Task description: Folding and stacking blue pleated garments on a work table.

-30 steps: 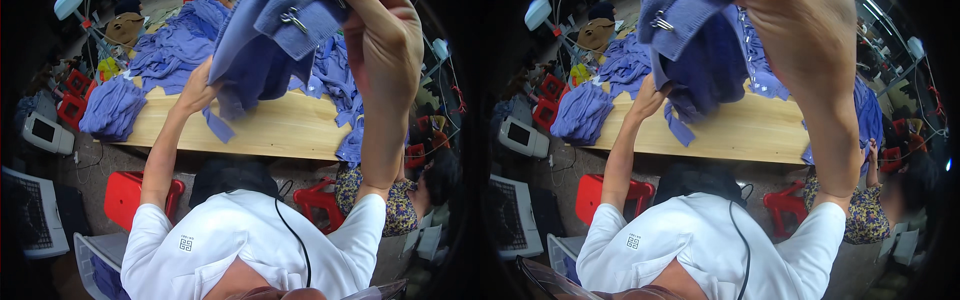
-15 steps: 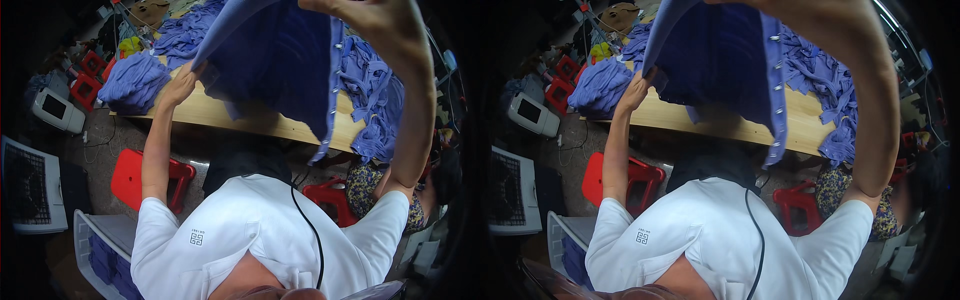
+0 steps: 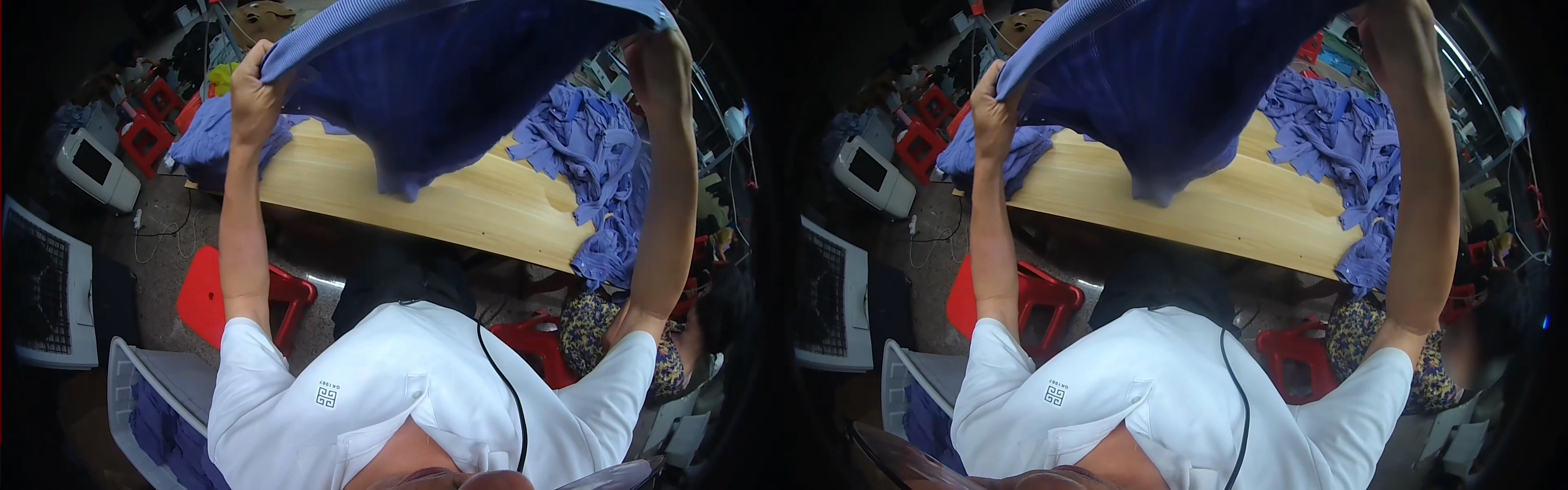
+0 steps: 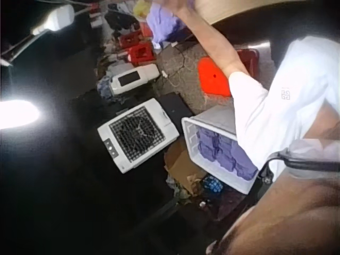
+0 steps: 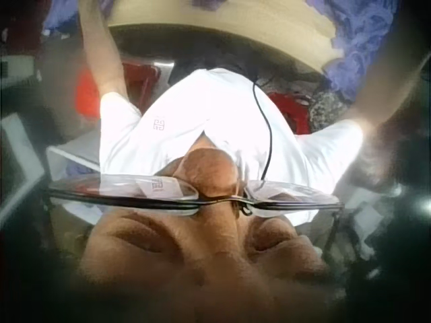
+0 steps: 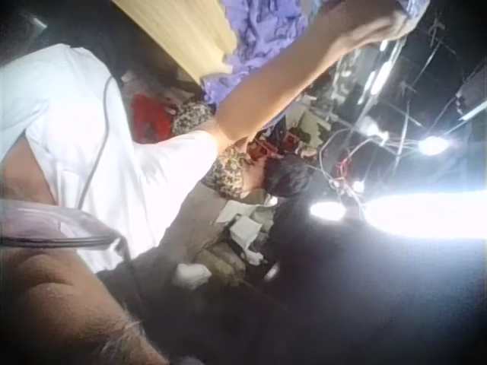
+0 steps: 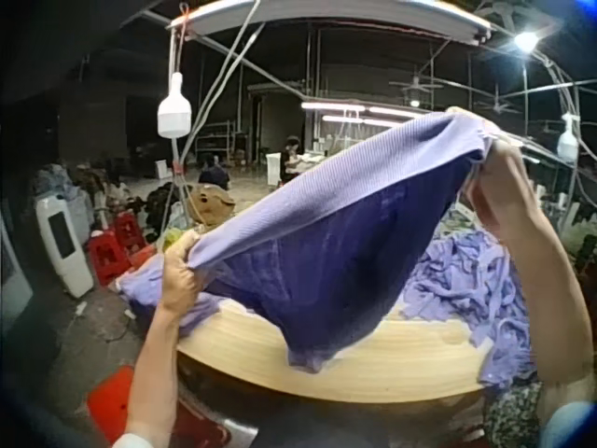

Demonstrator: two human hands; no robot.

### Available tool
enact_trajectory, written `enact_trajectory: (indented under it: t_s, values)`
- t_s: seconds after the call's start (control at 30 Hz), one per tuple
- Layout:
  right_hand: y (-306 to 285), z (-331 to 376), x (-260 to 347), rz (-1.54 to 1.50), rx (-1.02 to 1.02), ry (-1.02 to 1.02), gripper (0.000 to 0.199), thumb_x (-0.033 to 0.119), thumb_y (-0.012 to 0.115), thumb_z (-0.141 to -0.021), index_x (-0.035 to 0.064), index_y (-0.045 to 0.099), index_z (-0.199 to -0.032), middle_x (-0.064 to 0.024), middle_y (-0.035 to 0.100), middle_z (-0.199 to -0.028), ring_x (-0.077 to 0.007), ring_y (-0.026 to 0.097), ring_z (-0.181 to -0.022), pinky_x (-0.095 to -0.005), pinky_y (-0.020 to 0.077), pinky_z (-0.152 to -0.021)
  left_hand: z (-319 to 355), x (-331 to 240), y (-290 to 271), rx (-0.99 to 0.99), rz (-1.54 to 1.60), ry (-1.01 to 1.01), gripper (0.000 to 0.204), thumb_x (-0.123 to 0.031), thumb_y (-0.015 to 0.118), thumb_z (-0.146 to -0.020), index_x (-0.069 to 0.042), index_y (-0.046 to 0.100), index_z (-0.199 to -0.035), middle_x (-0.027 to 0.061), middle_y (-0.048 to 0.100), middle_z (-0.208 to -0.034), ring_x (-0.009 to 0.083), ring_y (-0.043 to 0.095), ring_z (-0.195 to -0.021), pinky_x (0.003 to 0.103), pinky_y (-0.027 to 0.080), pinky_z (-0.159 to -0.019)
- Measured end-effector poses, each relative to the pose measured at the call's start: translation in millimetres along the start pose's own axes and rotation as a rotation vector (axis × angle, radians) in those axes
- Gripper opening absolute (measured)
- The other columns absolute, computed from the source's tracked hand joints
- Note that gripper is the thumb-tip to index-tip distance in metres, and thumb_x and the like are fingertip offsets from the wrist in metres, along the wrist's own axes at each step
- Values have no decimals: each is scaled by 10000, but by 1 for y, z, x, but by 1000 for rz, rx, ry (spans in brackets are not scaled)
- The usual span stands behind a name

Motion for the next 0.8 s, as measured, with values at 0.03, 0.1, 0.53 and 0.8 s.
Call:
enact_trajectory:
  t_s: [0.03, 0.1, 0.53, 0.8]
  values:
    - [1, 8, 2, -199, -202, 135, 338, 317, 562, -1131, 24, 716, -1200, -104, 779, -1112, -185, 760, -988, -331, 618, -840, 0, -15, -4, 46, -226, 60, 156, -137, 788, -1049, -25, 691, -1099, -26, 678, -936, 48, 601, -826, 231, 494, -735]
    - [37, 6, -6, -413, -266, 251, 337, 284, 545, -1140, 23, 720, -1263, -120, 787, -1134, -235, 788, -1016, -369, 650, -901, 11, -28, -27, 124, -638, 78, 173, -117, 835, -996, -36, 716, -1092, 0, 705, -863, 67, 629, -801, 253, 508, -728]
    - [211, 188, -63, 92, 1727, 465, 1245, 650, 876, -792, -50, 351, -1678, -310, 471, -1671, -420, 480, -1544, -426, 358, -1291, 105, 24, -181, -216, 226, -113, 201, -255, 609, -1127, -91, 638, -1239, 36, 696, -1211, 233, 704, -1163, 458, 521, -1163]
    - [289, 300, 81, -544, 1552, -135, 246, 14, 704, -807, -62, 707, -1041, -274, 711, -844, -478, 741, -835, -577, 567, -713, 160, -86, -320, -185, -68, -169, 172, -49, 713, -1026, -76, 550, -979, 69, 640, -800, 201, 637, -775, 481, 521, -1159]
Point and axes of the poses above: each hand's wrist, its own z-axis away from the middle knuckle, its own y-axis out of the palm, x = y × z, the point moved 6 cm from there along -z, towards the middle knuckle
